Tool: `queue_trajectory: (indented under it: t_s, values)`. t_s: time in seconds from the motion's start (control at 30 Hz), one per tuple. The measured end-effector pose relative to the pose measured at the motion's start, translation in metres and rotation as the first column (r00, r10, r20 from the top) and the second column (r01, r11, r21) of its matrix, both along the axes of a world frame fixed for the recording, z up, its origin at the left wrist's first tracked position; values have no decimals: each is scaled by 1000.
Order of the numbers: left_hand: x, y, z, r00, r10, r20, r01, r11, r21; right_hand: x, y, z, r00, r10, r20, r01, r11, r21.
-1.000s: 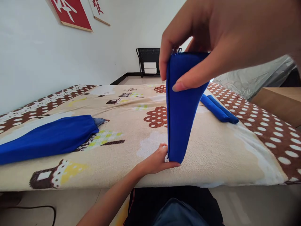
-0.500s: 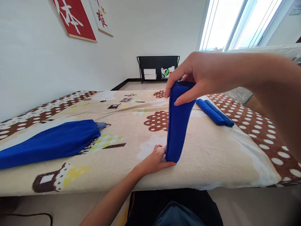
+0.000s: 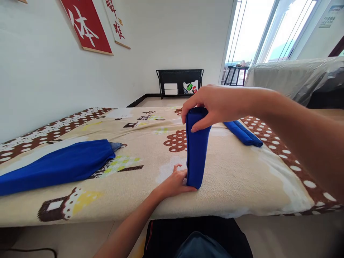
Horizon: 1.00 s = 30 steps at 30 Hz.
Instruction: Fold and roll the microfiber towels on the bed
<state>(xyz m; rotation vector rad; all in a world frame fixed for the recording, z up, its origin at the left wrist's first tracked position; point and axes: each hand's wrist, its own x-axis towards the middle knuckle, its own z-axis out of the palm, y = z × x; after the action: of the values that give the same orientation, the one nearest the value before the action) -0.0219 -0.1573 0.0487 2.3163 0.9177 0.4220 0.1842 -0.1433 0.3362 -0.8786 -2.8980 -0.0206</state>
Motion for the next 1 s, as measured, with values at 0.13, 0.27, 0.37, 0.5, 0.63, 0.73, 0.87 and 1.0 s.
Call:
queue_trajectory:
  t_s: [0.13,0.27,0.37,0.5,0.63,0.73,0.87,1.0]
  values:
    - [-3,2,0,1000,13,11,-14,1000,5,1,0,1,999,-11,-30,12,1000,27]
    - [-4,-1,-2,1000,16,-6,-16,1000,-10,-2,0,-3,1000,-2,-12,2,1000,26]
    - [-9,-5,-5,1000,21,-8,-21,1000,-11,2,0,-4,1000,-19,-9,19,999,36]
    - [-19,-4,-10,1000,25,-1,-25,1000,-6,31,3,7,990,-140,-16,140,989,37]
    - [-21,-1,-14,1000,-20,0,20,1000,4,79,11,13,949,-315,-11,315,949,22]
    - [-15,-2,-12,998,-66,-11,66,998,16,107,18,5,915,-403,-10,403,915,-12]
    - [-5,-6,-8,993,-109,-35,111,993,33,130,31,-10,883,-469,32,470,880,-62]
    - [-1,-8,-7,989,-134,-62,136,990,38,167,64,-2,781,-623,39,623,782,31]
